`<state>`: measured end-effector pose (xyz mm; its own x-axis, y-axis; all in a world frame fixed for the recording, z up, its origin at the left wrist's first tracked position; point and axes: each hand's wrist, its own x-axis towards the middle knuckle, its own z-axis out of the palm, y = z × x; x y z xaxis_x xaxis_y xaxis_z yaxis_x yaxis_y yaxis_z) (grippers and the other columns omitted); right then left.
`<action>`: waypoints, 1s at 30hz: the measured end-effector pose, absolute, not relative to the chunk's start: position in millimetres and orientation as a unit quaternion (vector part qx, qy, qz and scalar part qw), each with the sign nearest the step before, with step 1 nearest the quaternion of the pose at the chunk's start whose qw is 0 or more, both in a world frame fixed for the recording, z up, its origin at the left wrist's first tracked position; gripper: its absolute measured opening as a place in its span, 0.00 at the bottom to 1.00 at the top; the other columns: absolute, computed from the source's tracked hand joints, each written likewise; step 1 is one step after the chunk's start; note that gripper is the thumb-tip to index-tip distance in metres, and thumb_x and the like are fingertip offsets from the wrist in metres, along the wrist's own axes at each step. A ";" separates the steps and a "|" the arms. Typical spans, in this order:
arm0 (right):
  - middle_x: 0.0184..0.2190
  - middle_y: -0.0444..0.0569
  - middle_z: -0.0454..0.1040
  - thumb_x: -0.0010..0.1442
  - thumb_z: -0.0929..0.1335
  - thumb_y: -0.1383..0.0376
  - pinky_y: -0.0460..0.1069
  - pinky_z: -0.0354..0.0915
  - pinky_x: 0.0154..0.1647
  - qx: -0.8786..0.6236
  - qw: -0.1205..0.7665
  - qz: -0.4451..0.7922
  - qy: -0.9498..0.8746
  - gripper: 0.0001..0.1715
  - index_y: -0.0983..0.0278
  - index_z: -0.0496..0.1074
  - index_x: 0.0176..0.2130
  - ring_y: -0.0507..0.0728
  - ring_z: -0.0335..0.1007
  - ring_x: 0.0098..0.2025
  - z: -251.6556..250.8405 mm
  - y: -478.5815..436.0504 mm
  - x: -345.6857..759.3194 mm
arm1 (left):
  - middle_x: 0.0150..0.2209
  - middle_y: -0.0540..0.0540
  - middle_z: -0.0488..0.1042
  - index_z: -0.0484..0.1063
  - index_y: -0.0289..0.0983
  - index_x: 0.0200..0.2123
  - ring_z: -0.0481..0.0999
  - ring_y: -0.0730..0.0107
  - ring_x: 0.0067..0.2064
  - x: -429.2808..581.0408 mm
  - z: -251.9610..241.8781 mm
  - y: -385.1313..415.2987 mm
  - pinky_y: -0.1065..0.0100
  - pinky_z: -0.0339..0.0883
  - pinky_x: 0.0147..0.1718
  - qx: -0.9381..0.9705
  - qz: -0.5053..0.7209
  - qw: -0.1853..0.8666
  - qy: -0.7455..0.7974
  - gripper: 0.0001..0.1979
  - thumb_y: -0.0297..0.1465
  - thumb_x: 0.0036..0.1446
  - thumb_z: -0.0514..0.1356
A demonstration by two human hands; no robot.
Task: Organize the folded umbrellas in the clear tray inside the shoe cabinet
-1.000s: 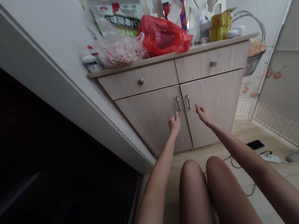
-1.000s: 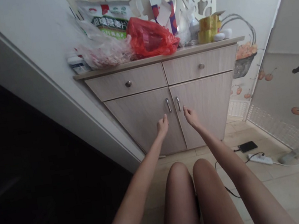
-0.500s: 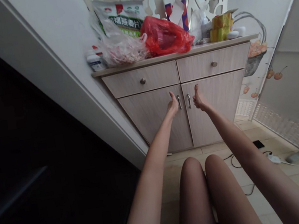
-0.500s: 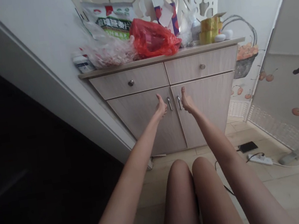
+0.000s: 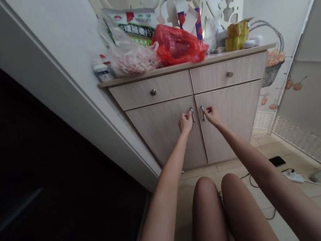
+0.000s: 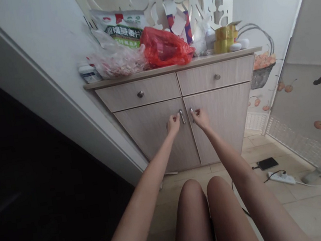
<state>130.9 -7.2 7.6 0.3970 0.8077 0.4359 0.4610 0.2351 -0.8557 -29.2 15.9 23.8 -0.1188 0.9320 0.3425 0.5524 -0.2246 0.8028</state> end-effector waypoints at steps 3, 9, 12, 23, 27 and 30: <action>0.42 0.62 0.75 0.59 0.65 0.44 0.53 0.64 0.45 -0.607 0.563 0.115 -0.549 0.30 0.68 0.71 0.43 0.62 0.71 0.43 -6.5 -2.2 116.3 | 0.45 0.35 0.78 0.72 0.35 0.44 0.77 0.59 0.48 -16.7 11.6 18.7 0.65 0.65 0.45 0.645 0.461 0.196 0.577 0.13 0.38 0.62 0.59; 0.42 0.61 0.77 0.67 0.57 0.50 0.54 0.64 0.45 -0.602 0.558 0.119 -0.559 0.26 0.67 0.71 0.43 0.60 0.72 0.40 -18.5 5.8 103.5 | 0.38 0.37 0.79 0.72 0.35 0.38 0.78 0.61 0.41 -2.9 3.7 21.7 0.65 0.66 0.42 0.658 0.448 0.202 0.571 0.10 0.31 0.65 0.52; 0.42 0.60 0.77 0.67 0.55 0.49 0.54 0.64 0.45 -0.595 0.553 0.111 -0.572 0.27 0.66 0.70 0.42 0.59 0.72 0.39 -22.5 -9.8 109.1 | 0.37 0.38 0.79 0.71 0.36 0.37 0.78 0.61 0.41 -8.6 -3.0 4.6 0.65 0.65 0.43 0.657 0.446 0.193 0.576 0.11 0.31 0.67 0.50; 0.35 0.56 0.77 0.67 0.55 0.49 0.53 0.65 0.36 -0.628 0.543 -0.025 -0.557 0.25 0.63 0.70 0.41 0.61 0.72 0.35 -47.2 -181.3 163.1 | 0.27 0.44 0.74 0.65 0.41 0.32 0.76 0.64 0.31 -112.4 -44.9 -132.7 0.67 0.67 0.35 0.627 0.555 0.098 0.537 0.14 0.40 0.65 0.48; 0.33 0.55 0.76 0.66 0.56 0.48 0.51 0.65 0.30 -0.655 0.541 -0.022 -0.526 0.27 0.64 0.70 0.43 0.60 0.73 0.33 -50.2 -236.3 198.7 | 0.25 0.46 0.74 0.66 0.41 0.32 0.75 0.66 0.28 -161.4 -50.1 -168.1 0.68 0.67 0.30 0.571 0.597 0.066 0.559 0.17 0.46 0.63 0.48; 0.33 0.56 0.76 0.66 0.57 0.45 0.50 0.63 0.25 -0.679 0.539 -0.035 -0.497 0.29 0.64 0.71 0.43 0.60 0.73 0.32 -52.4 -265.6 224.7 | 0.23 0.46 0.73 0.67 0.40 0.31 0.75 0.66 0.25 -200.6 -54.9 -182.8 0.68 0.65 0.25 0.519 0.616 0.017 0.592 0.18 0.47 0.60 0.51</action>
